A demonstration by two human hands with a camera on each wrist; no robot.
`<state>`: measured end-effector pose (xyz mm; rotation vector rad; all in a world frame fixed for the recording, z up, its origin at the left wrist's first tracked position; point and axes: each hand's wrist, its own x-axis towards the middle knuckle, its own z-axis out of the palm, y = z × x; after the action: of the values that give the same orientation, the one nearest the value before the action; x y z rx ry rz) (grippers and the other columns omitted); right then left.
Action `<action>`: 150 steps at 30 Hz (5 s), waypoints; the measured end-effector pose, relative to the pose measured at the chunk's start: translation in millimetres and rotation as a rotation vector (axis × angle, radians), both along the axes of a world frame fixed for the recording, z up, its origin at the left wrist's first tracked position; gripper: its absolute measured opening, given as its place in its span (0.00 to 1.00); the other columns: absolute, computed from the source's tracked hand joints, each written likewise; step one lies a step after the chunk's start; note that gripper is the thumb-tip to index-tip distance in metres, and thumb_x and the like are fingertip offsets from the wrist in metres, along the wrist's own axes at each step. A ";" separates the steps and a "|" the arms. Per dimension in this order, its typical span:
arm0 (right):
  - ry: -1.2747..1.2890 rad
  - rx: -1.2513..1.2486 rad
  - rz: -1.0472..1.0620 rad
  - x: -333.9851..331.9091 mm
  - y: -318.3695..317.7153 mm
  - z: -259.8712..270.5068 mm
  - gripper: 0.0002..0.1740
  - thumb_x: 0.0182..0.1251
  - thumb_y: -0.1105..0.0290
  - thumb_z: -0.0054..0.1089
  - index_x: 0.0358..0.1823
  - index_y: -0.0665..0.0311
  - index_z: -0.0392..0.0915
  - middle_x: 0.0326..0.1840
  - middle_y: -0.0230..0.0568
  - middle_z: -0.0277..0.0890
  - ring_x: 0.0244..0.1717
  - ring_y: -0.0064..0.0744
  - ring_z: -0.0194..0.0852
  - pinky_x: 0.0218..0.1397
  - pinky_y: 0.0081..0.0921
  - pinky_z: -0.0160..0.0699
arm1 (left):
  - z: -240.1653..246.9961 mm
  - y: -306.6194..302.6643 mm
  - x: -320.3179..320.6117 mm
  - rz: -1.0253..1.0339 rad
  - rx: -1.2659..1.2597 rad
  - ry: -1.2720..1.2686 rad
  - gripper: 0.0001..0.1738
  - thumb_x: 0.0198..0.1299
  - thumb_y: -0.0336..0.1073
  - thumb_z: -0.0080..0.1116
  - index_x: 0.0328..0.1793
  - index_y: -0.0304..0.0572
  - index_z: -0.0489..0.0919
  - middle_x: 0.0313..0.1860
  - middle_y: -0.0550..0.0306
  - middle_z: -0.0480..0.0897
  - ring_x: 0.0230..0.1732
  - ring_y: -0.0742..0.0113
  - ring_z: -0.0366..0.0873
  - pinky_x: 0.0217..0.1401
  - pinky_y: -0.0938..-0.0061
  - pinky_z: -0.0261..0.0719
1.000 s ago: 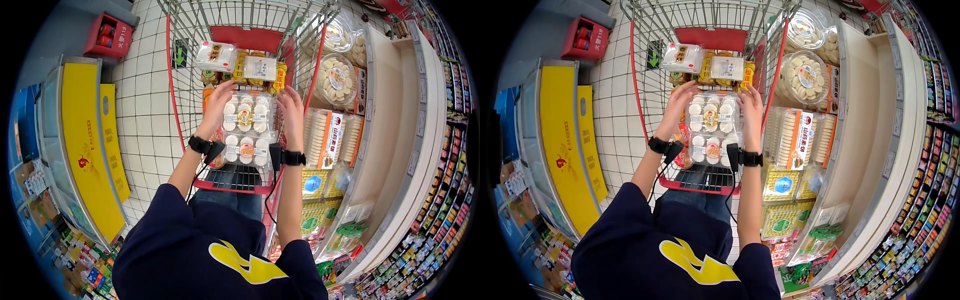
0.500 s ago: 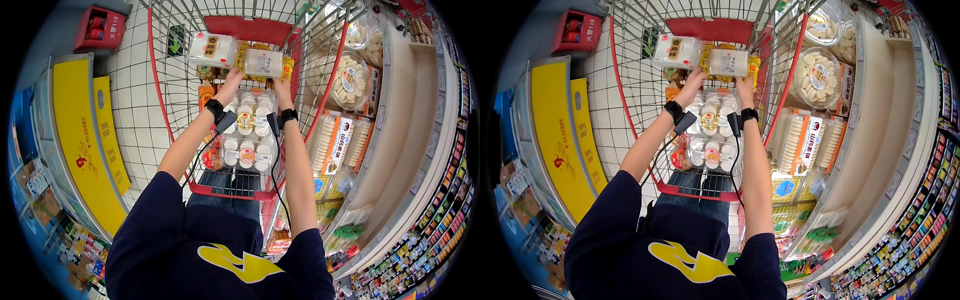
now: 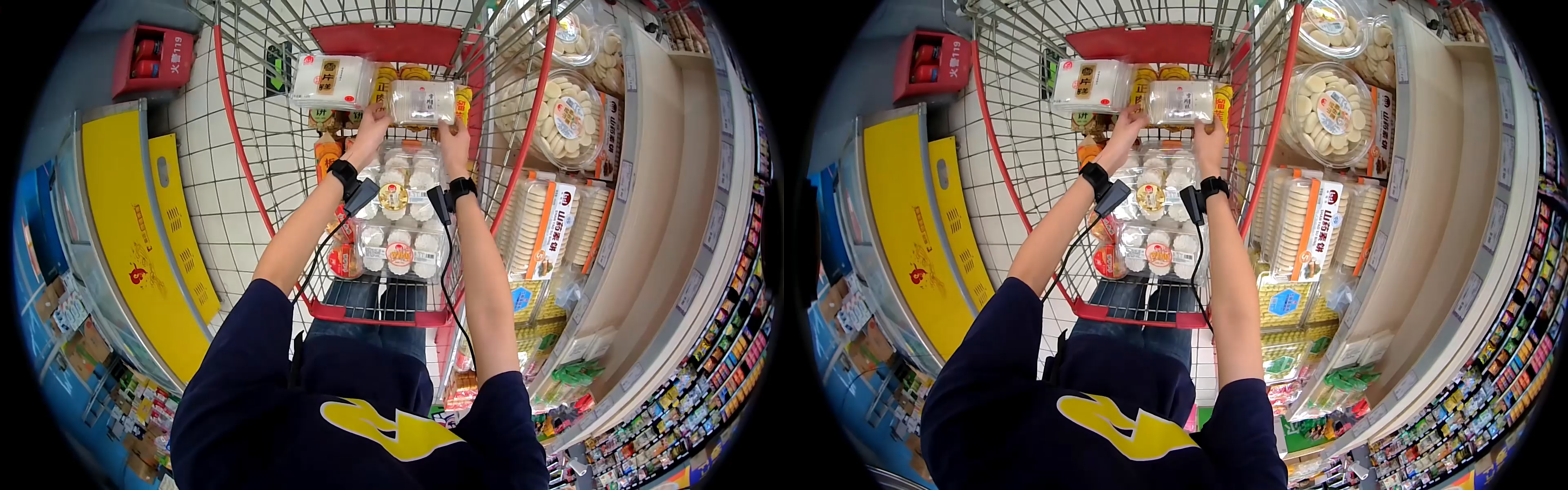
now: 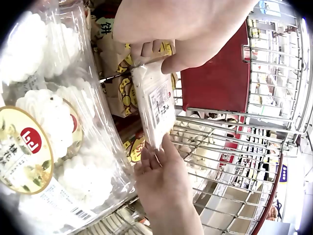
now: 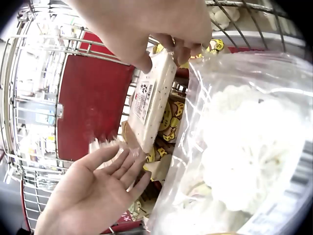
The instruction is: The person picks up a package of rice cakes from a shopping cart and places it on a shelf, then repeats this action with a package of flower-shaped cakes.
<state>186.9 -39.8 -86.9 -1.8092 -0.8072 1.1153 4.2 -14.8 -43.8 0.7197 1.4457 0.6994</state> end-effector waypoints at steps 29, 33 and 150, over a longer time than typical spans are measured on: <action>0.649 0.265 -0.165 -2.9 -93.0 273.2 0.25 0.65 0.71 0.60 0.61 0.75 0.65 0.49 0.43 0.78 0.49 0.26 0.76 0.53 0.23 0.77 | 241.1 -99.0 5.8 0.200 0.366 -0.326 0.26 0.59 0.25 0.58 0.64 0.36 0.65 0.55 0.49 0.76 0.54 0.67 0.75 0.59 0.74 0.72; 0.582 0.305 -0.069 23.0 -120.7 332.1 0.21 0.65 0.69 0.60 0.56 0.73 0.71 0.50 0.43 0.78 0.49 0.24 0.76 0.54 0.22 0.73 | 306.5 -120.2 19.4 0.100 0.489 -0.306 0.27 0.59 0.25 0.58 0.65 0.35 0.66 0.57 0.51 0.75 0.57 0.68 0.73 0.61 0.72 0.71; -0.437 -0.002 -1.037 313.0 -597.9 171.5 0.39 0.60 0.81 0.50 0.74 0.68 0.48 0.77 0.58 0.36 0.39 0.32 0.68 0.43 0.23 0.73 | 131.9 -471.1 464.7 -1.386 0.794 -0.046 0.33 0.61 0.34 0.50 0.74 0.40 0.58 0.66 0.36 0.65 0.64 0.45 0.64 0.66 0.63 0.63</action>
<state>500.0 -637.6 84.6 -2.0771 -0.0107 0.0491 468.9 -485.9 88.1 1.9856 0.2936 0.1174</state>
